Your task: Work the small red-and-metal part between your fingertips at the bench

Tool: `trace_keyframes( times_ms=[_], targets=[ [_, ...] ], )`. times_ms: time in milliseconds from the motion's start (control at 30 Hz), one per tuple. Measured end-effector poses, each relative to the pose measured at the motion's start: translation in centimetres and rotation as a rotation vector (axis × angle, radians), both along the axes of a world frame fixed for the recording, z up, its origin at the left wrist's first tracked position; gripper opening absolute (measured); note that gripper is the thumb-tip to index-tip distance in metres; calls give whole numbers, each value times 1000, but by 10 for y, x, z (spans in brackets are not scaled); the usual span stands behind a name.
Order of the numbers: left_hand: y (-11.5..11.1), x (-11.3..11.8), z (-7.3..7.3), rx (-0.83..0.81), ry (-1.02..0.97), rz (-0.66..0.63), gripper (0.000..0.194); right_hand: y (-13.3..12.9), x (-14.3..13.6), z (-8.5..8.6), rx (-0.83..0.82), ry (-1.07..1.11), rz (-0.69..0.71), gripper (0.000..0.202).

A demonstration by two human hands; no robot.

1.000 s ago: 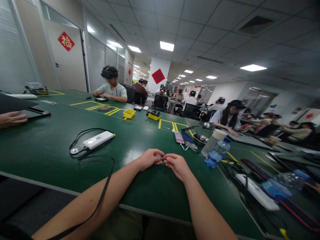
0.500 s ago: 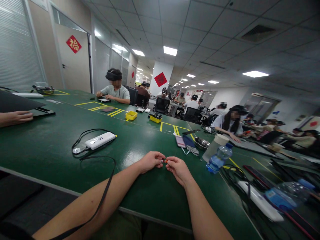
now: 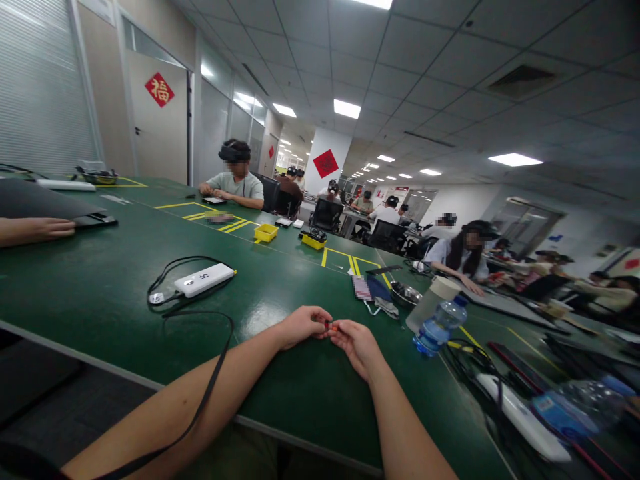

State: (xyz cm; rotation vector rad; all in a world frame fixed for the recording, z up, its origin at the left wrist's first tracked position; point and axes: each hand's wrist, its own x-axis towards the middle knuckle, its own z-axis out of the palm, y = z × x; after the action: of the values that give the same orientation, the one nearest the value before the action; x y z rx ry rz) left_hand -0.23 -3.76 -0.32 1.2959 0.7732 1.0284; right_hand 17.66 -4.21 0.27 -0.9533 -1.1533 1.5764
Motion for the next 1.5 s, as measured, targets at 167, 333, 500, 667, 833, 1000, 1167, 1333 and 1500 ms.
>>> trace_keyframes(
  times_ms=[167, 333, 500, 667, 833, 1000, 1167, 1333, 1500],
  targets=[
    [0, -1, -4, 76, 53, 31, 38, 2, 0, -1, -11, -22, 4, 17],
    [4, 0, -8, 56, 9, 8, 40, 1, 0, -1, -10, -40, -1, 17],
    [4, -1, -9, 50, -2, -10, 40, 0, -1, 0, -1, -43, -4, 17],
    [2, -1, -5, 17, -41, -35, 45, 0, -1, -1, 1, -45, -10, 17],
    [3, 0, -5, 32, -11, -37, 40, 2, 0, -2, -9, -49, -19, 20],
    [4, 0, -8, 5, -59, -48, 38, 2, 0, -2, 2, -47, -21, 22],
    [7, -1, -11, -50, -100, -62, 35, 1, 0, -2, 26, -37, -39, 24],
    [7, 0, -8, -108, -111, -24, 31, 3, 1, -2, -13, 21, -9, 21],
    [5, -1, -5, -130, -105, -8, 29, 6, 3, -4, -31, 33, -2, 19]
  ],
)
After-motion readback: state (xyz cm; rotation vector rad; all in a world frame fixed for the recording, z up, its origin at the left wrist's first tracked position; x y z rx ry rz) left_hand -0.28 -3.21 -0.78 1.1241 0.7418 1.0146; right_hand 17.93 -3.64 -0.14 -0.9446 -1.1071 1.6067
